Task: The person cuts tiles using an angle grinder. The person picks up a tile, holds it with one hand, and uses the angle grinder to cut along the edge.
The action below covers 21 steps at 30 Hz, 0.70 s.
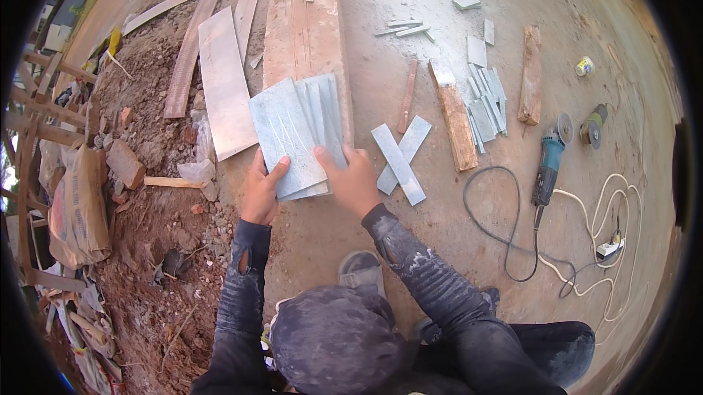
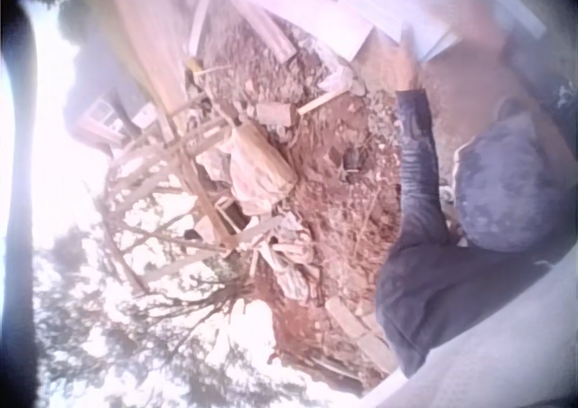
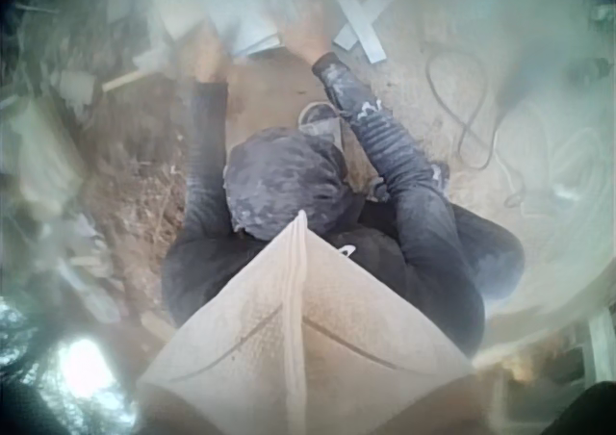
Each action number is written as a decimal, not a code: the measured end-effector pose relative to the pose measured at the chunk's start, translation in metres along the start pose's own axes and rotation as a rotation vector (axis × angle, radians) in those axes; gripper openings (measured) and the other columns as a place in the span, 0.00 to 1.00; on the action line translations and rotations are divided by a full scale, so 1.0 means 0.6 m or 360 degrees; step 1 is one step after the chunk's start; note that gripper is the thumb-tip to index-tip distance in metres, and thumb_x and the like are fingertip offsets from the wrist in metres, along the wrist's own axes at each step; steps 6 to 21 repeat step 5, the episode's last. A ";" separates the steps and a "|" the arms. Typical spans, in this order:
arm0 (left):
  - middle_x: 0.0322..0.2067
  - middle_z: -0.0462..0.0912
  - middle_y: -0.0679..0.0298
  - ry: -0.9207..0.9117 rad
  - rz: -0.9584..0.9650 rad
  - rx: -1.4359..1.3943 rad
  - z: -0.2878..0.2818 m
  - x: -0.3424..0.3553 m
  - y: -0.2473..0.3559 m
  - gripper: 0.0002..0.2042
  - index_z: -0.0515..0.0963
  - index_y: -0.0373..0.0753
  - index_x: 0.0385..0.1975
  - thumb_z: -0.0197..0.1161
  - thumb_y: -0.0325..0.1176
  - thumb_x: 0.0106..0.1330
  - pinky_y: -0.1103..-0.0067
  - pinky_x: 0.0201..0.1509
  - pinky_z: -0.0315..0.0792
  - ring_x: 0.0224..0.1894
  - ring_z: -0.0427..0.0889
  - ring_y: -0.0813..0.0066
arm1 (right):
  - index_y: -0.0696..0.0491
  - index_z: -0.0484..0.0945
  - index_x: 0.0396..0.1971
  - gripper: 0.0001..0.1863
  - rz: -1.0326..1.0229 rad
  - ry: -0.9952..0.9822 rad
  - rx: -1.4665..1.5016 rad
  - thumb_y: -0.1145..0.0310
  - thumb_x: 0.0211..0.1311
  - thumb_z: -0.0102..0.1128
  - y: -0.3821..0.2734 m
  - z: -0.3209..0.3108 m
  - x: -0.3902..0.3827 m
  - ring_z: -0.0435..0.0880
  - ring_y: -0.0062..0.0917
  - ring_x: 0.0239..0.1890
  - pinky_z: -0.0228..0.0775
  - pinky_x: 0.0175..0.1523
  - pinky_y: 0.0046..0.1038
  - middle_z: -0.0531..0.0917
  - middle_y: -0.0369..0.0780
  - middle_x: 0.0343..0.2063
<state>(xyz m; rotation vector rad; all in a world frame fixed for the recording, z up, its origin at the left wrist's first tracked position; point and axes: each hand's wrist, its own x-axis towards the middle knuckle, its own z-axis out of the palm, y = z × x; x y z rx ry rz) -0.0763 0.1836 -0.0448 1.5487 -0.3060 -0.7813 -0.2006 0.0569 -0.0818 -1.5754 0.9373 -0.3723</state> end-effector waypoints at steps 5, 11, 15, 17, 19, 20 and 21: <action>0.63 0.70 0.53 0.0030 -0.0087 -0.0002 -0.014 0.026 0.003 0.35 0.55 0.32 0.69 0.66 0.34 0.67 0.73 0.66 0.66 0.62 0.72 0.67 | 0.69 0.73 0.57 0.46 0.0177 0.0007 -0.0115 0.36 0.59 0.61 0.011 -0.009 0.036 0.78 0.45 0.55 0.67 0.61 0.35 0.75 0.62 0.52; 0.63 0.70 0.53 0.0030 -0.0087 -0.0002 -0.014 0.026 0.003 0.35 0.55 0.32 0.69 0.66 0.34 0.67 0.73 0.66 0.66 0.62 0.72 0.67 | 0.69 0.73 0.57 0.46 0.0177 0.0007 -0.0115 0.36 0.59 0.61 0.011 -0.009 0.036 0.78 0.45 0.55 0.67 0.61 0.35 0.75 0.62 0.52; 0.63 0.70 0.53 0.0030 -0.0087 -0.0002 -0.014 0.026 0.003 0.35 0.55 0.32 0.69 0.66 0.34 0.67 0.73 0.66 0.66 0.62 0.72 0.67 | 0.69 0.73 0.57 0.46 0.0177 0.0007 -0.0115 0.36 0.59 0.61 0.011 -0.009 0.036 0.78 0.45 0.55 0.67 0.61 0.35 0.75 0.62 0.52; 0.63 0.70 0.53 0.0030 -0.0087 -0.0002 -0.014 0.026 0.003 0.35 0.55 0.32 0.69 0.66 0.34 0.67 0.73 0.66 0.66 0.62 0.72 0.67 | 0.69 0.73 0.57 0.46 0.0177 0.0007 -0.0115 0.36 0.59 0.61 0.011 -0.009 0.036 0.78 0.45 0.55 0.67 0.61 0.35 0.75 0.62 0.52; 0.63 0.70 0.53 0.0030 -0.0087 -0.0002 -0.014 0.026 0.003 0.35 0.55 0.32 0.69 0.66 0.34 0.67 0.73 0.66 0.66 0.62 0.72 0.67 | 0.69 0.73 0.57 0.46 0.0177 0.0007 -0.0115 0.36 0.59 0.61 0.011 -0.009 0.036 0.78 0.45 0.55 0.67 0.61 0.35 0.75 0.62 0.52; 0.63 0.70 0.53 0.0030 -0.0087 -0.0002 -0.014 0.026 0.003 0.35 0.55 0.32 0.69 0.66 0.34 0.67 0.73 0.66 0.66 0.62 0.72 0.67 | 0.69 0.73 0.57 0.46 0.0177 0.0007 -0.0115 0.36 0.59 0.61 0.011 -0.009 0.036 0.78 0.45 0.55 0.67 0.61 0.35 0.75 0.62 0.52; 0.63 0.70 0.53 0.0030 -0.0087 -0.0002 -0.014 0.026 0.003 0.35 0.55 0.32 0.69 0.66 0.34 0.67 0.73 0.66 0.66 0.62 0.72 0.67 | 0.69 0.73 0.57 0.46 0.0177 0.0007 -0.0115 0.36 0.59 0.61 0.011 -0.009 0.036 0.78 0.45 0.55 0.67 0.61 0.35 0.75 0.62 0.52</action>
